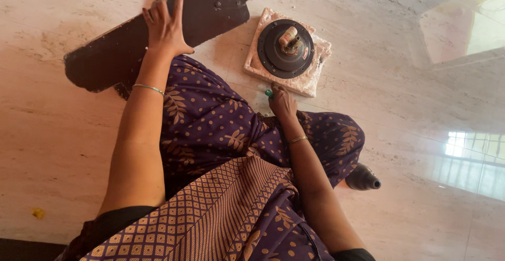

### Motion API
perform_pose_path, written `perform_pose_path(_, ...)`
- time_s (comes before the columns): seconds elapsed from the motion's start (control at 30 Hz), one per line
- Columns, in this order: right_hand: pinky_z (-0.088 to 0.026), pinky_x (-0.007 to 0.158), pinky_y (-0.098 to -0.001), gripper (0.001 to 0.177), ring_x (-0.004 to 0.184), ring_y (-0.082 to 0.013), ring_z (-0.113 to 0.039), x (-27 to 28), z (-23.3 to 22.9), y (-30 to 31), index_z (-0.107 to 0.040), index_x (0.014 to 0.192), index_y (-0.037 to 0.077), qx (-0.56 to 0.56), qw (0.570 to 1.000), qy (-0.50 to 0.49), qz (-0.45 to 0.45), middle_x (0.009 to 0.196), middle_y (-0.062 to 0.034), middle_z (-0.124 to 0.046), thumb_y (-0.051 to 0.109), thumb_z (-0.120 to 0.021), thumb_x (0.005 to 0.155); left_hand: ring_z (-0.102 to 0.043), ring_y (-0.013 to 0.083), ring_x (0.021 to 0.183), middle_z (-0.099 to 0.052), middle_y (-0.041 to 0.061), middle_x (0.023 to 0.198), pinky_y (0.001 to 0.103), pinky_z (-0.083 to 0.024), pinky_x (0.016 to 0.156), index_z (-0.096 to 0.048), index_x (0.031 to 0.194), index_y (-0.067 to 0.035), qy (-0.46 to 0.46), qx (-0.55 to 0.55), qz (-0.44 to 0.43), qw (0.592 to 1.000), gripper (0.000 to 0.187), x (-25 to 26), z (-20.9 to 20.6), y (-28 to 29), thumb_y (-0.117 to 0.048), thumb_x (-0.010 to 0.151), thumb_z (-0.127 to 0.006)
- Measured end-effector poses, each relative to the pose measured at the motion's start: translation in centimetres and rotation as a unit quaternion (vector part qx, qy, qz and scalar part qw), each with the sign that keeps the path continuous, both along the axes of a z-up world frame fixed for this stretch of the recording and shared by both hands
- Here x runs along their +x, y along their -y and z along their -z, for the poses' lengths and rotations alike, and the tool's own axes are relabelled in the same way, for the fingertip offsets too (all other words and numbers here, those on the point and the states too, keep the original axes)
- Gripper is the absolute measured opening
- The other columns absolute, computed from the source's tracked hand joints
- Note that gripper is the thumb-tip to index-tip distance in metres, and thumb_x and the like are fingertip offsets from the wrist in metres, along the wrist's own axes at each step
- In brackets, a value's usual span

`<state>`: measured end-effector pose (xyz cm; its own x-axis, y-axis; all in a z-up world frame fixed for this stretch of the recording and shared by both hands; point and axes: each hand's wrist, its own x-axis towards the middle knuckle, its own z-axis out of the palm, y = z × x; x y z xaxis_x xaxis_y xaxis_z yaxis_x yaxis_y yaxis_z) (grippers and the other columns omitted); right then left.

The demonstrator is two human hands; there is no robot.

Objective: The person sits on the floor and uses a screwdriver to loosen and remove screws from the central hub of a ceiling fan. They detach one fan blade and set it aside, then continue to loosen additional screws on the hub.

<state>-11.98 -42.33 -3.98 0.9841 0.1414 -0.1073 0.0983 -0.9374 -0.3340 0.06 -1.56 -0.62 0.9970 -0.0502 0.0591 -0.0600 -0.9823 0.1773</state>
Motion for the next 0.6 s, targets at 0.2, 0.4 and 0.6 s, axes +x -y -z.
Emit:
perform_pose_path(0.2,-0.056,0.077,-0.0491,0.038,0.097,-0.0367,-0.071,0.3,0.4,-0.2,-0.070,0.124,0.017,0.015,1.000,-0.001,0.008,0.124,-0.0086,-0.070,0.017,-0.068,0.086,-0.024,0.0536,0.147,-0.025,0.030,0.155,0.076,-0.017,0.116,0.003,0.170,-0.020,-0.044,0.021,0.058,0.997,0.166,0.2,0.6,1.3,-0.043,0.043,-0.101)
perform_pose_path(0.4,-0.057,0.081,-0.0473,0.038,0.098,-0.0359,-0.071,0.6,0.7,-0.1,-0.072,0.124,0.017,0.015,1.000,0.005,0.012,0.125,-0.0080,-0.071,0.017,-0.068,0.085,-0.024,0.0520,0.146,-0.026,0.029,0.153,0.074,-0.018,0.117,0.001,0.171,-0.021,-0.062,0.054,0.083,0.993,0.167,-0.1,0.4,2.0,-0.046,0.041,-0.100)
perform_pose_path(0.6,-0.056,0.079,-0.0496,0.036,0.095,-0.0389,-0.071,1.1,0.9,0.1,-0.074,0.122,0.020,0.003,1.000,0.004,0.030,0.113,-0.0153,-0.073,0.022,-0.068,0.087,-0.027,0.0493,0.145,-0.028,0.026,0.153,0.074,-0.019,0.118,-0.001,0.171,-0.021,-0.066,0.049,0.103,0.991,0.165,0.0,0.5,2.0,-0.051,0.043,-0.099)
